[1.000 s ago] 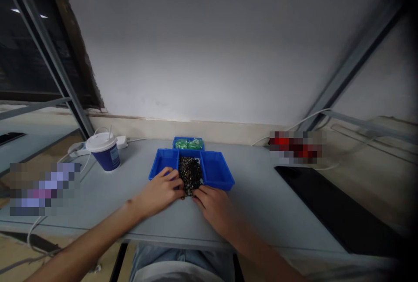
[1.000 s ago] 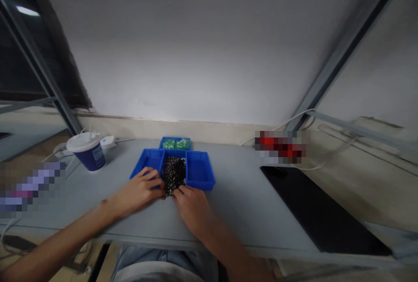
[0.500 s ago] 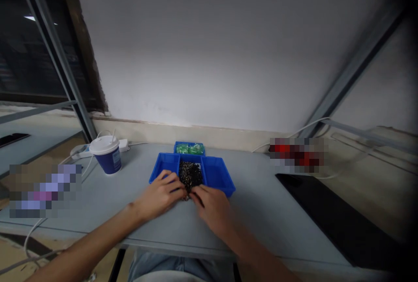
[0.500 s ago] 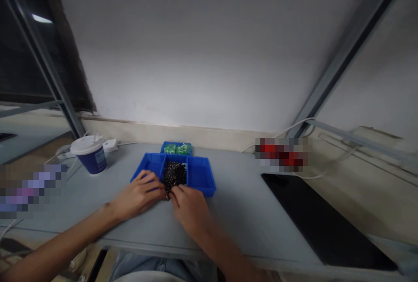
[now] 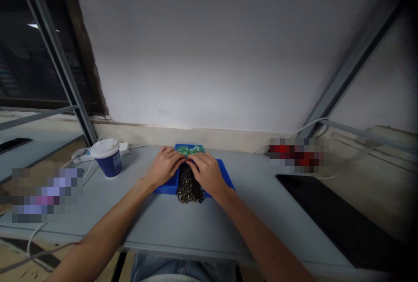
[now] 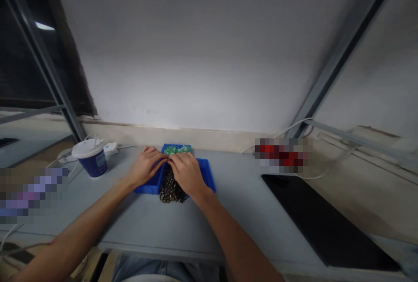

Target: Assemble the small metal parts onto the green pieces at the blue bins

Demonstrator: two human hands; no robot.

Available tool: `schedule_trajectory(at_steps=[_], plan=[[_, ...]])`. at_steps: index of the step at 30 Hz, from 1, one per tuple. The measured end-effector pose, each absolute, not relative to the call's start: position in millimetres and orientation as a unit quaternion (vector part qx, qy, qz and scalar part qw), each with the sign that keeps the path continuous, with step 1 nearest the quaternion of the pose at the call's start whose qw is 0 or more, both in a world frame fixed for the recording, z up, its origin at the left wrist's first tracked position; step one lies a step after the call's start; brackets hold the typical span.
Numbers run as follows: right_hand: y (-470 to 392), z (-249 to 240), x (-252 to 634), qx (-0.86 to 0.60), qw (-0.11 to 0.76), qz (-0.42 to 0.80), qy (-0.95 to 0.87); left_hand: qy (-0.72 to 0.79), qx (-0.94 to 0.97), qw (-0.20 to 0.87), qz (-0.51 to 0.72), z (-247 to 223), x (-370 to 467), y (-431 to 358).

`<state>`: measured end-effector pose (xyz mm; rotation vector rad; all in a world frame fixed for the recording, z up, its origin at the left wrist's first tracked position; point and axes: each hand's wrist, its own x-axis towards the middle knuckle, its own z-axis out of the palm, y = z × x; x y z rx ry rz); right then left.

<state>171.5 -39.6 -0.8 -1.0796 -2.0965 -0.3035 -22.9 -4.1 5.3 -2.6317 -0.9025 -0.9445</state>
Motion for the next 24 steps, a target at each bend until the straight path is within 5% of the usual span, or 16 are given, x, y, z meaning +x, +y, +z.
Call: schedule_trajectory(at_steps=[24], plan=[[-50.1,-16.8,168.8,-0.407,0.420,-0.078,-0.808,-0.298,-0.881,0.040,-0.365,-5.5,-25.1,-19.3]])
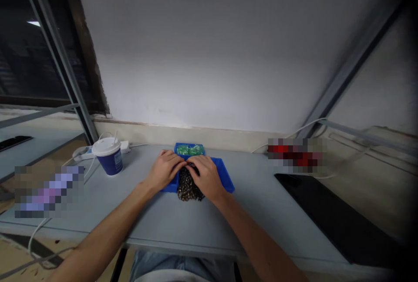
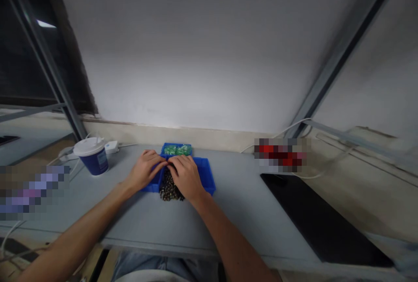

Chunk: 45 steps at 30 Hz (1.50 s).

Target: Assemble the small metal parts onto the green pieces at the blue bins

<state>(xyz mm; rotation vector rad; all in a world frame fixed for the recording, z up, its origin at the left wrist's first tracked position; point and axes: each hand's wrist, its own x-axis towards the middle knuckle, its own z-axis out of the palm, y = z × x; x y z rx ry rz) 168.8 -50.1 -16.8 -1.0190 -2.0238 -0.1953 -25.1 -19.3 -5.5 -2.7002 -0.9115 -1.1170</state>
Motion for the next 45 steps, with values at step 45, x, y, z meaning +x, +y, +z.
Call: schedule_trajectory(at_steps=[45], plan=[[-50.7,-12.7,173.0,-0.394,0.420,-0.068,-0.815,-0.277,-0.892,0.018,-0.357,-2.1,-21.3,-27.0]])
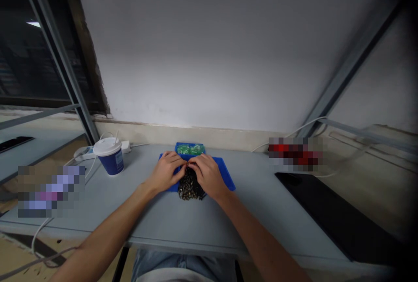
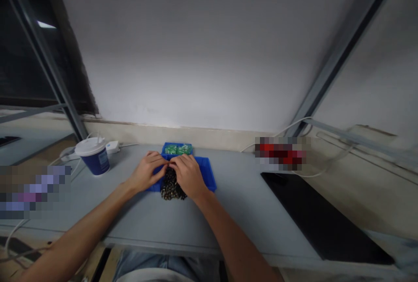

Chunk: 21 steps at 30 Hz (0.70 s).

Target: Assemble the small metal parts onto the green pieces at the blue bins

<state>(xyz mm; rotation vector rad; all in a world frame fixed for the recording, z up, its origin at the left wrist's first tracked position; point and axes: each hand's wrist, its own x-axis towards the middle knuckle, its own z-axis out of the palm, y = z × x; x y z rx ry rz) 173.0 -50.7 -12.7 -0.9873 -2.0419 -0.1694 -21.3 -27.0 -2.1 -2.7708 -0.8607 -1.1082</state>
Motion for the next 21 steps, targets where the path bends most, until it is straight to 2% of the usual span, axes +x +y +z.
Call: schedule_trajectory(at_steps=[12,21], plan=[[-48.3,-15.8,171.8,-0.421,0.375,-0.078,-0.822,-0.252,-0.897,0.020,-0.363,-6.8,-21.5,-24.0],[-50.5,-13.1,173.2,-0.399,0.401,-0.053,-0.823,-0.289,-0.876,0.009,-0.385,-4.7,-21.1,-25.6]])
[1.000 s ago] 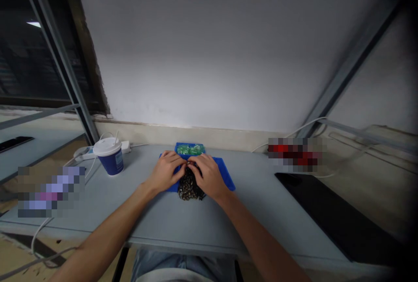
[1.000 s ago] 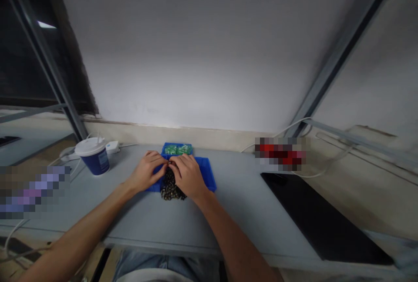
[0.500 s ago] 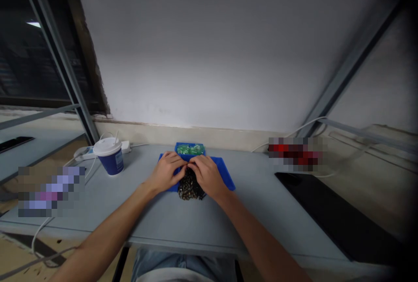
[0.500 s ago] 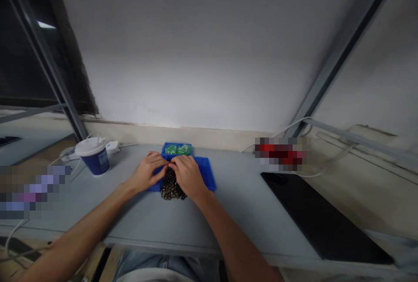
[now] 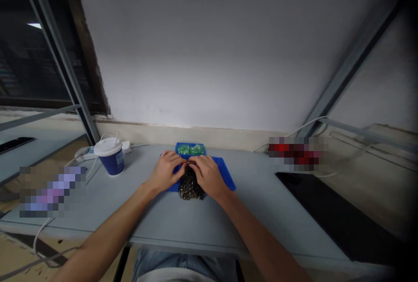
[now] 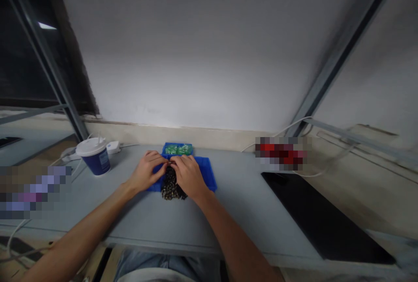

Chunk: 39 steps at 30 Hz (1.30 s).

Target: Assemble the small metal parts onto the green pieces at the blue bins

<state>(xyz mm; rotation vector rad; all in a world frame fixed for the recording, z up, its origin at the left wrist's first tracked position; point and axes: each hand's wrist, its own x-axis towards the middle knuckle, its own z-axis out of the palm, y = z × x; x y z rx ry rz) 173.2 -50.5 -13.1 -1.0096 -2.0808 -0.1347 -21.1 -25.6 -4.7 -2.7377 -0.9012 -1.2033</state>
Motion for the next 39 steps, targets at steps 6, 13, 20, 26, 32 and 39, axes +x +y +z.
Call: schedule_trajectory(at_steps=[6,13,20,26,32,39], plan=[[-48.7,-14.3,175.4,-0.391,0.394,-0.057,-0.830,-0.270,-0.889,-0.001,-0.370,-6.2,-21.8,-24.1],[-48.5,-15.8,176.2,-0.394,0.370,-0.046,-0.840,-0.248,-0.898,-0.005,-0.364,-7.2,-23.4,-24.0],[-49.4,-16.8,175.4,-0.411,0.348,-0.068,-0.840,-0.237,-0.903,-0.004,-0.357,-6.6,-21.6,-25.9],[-51.9,-14.3,174.3,-0.404,0.380,-0.039,-0.831,-0.283,-0.883,0.004,-0.373,-4.8,-21.0,-26.0],[-50.5,-14.0,173.7,-0.385,0.387,-0.033,-0.837,-0.281,-0.887,-0.002,-0.367,-3.5,-22.3,-26.9],[-53.2,-10.5,175.6,-0.388,0.350,-0.025,-0.852,-0.246,-0.901,-0.009,-0.356,-3.9,-23.4,-27.5]])
